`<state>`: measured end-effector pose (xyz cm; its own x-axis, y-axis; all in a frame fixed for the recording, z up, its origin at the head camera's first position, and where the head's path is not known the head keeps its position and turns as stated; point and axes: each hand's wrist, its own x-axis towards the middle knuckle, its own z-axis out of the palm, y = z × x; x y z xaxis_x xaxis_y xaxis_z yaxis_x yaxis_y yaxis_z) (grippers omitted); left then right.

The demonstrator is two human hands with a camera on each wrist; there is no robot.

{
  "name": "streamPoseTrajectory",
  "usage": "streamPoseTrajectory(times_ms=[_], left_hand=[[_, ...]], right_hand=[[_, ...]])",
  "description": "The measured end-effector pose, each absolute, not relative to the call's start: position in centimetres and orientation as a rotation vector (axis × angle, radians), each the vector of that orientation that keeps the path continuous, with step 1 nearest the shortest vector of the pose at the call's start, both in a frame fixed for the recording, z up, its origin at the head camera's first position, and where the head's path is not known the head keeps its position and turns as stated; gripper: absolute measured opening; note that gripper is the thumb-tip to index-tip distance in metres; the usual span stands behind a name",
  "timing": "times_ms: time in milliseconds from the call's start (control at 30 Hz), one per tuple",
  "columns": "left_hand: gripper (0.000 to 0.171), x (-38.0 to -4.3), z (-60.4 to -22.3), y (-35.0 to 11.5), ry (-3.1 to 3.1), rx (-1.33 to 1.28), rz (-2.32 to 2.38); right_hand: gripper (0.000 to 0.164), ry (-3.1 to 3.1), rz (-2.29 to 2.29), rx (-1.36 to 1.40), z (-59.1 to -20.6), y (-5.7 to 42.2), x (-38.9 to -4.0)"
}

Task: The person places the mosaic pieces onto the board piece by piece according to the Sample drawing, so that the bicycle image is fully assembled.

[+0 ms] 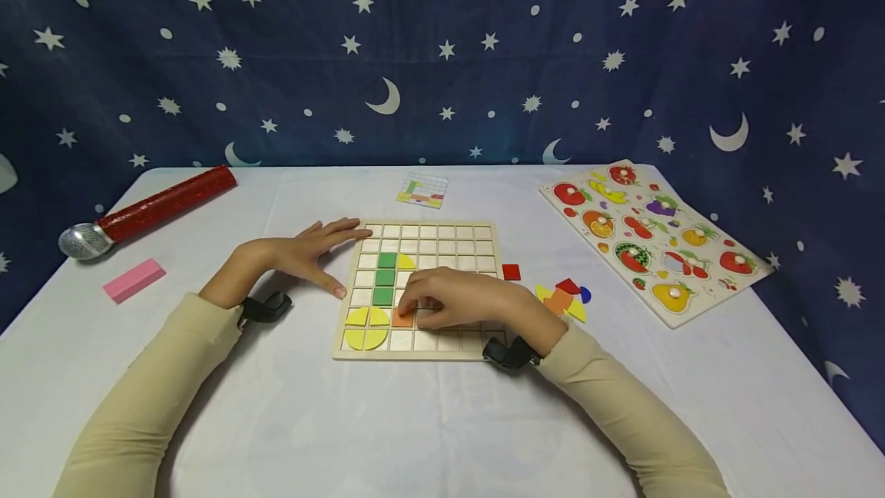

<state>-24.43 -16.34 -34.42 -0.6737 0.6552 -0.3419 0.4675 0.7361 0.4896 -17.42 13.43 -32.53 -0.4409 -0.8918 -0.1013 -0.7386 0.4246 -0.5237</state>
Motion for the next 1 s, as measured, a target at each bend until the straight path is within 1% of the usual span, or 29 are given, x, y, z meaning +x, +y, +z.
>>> streamPoseTrajectory(times_ms=[300, 533, 767, 1000], left_hand=[[0.108, -24.5, -34.5, -16.3, 2.444, 0.833, 0.479], [0.108, -24.4, -34.3, -16.4, 2.451, 0.848, 0.473], [0.108, -24.4, -34.6, -16.7, 2.444, 0.847, 0.493], [0.107, -24.4, -34.6, -16.5, 2.451, 0.852, 0.499]], right_hand=[[0.016, 2.339, -0.658, -1.361, -32.1, 15.7, -17.3], [0.016, 2.388, -0.653, -1.203, -31.6, 18.2, -17.3], [0.013, 2.423, -0.754, -1.143, -31.6, 21.1, -17.5], [0.012, 2.477, -0.708, -1.049, -30.9, 24.1, -17.6]])
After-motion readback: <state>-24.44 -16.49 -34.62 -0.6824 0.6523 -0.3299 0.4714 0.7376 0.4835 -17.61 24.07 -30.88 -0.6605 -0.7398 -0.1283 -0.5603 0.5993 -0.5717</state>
